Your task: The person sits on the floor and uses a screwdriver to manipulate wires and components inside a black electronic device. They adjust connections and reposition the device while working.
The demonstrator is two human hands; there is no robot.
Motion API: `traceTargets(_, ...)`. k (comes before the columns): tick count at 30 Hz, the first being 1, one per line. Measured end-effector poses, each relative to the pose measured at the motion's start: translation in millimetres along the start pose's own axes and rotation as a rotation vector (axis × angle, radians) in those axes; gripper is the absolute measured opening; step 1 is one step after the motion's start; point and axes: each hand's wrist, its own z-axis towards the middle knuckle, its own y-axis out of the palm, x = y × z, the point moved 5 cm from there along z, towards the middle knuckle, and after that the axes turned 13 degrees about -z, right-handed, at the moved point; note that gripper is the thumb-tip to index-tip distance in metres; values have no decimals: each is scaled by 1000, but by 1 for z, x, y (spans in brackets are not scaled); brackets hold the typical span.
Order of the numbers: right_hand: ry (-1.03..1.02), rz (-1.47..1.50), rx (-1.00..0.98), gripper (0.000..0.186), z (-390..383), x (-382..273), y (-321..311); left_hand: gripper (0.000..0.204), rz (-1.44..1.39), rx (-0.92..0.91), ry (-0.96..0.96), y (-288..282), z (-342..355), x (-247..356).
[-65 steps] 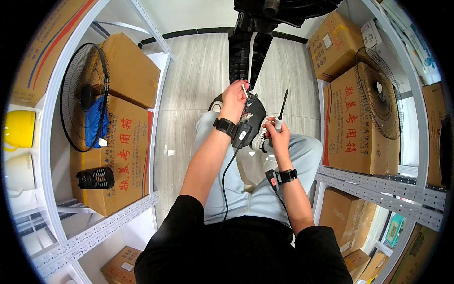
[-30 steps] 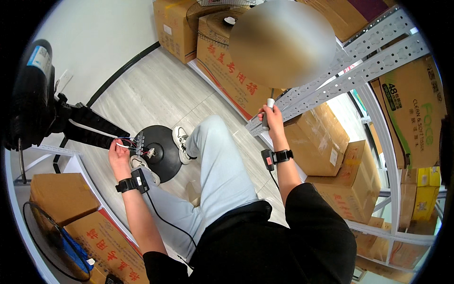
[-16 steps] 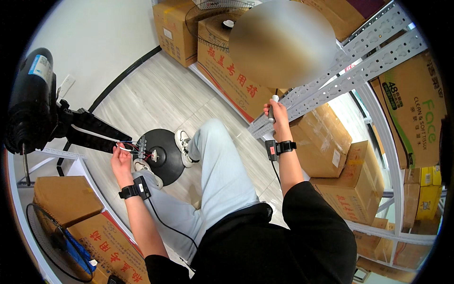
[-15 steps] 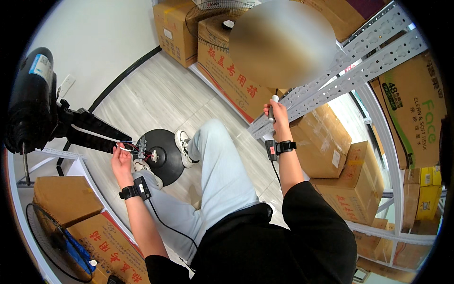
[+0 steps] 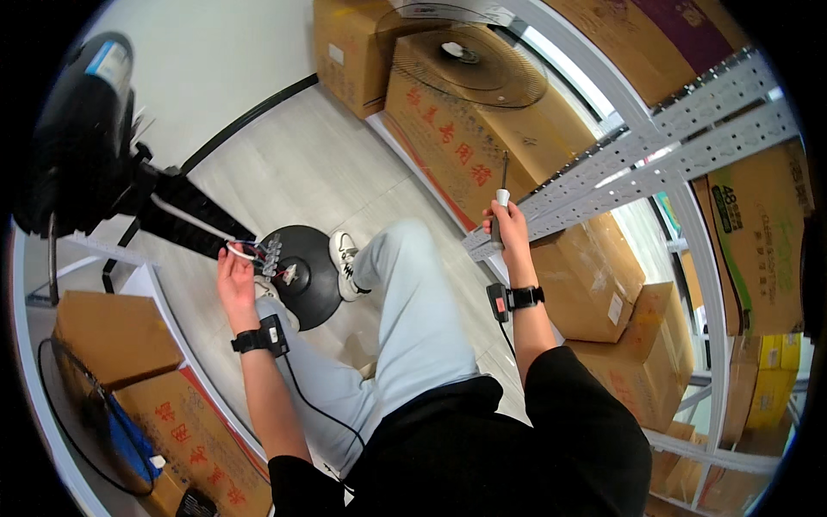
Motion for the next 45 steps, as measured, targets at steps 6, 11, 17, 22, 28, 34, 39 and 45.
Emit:
traceTargets(6,-5,-106,-388,32,-73,-8,109,24,-25,-145,-49,20,-12,-4)
traceTargets(11,34,-203,-838,32,-141,-10,206,20,39,-92,27,28,-20,0)
traceTargets(17,12,-198,-1101,30,-180,-21,288,21,67,-54,37,36,-31,-1)
traceTargets(22,10,-219,-1138,33,-188,-30,321,29,95,-129,29,40,-31,2)
traceTargets(28,48,-175,-1161,33,-189,-30,331,36,109,-159,22,41,-33,0)
traceTargets(34,69,-186,-1166,33,-190,-27,336,28,88,-170,18,40,-33,-1)
traceTargets(39,25,-252,-1154,32,-191,-27,333,23,77,-165,30,38,-32,-1)
traceTargets(45,5,-300,-1118,30,-184,-27,331,20,104,-149,28,39,-32,0)
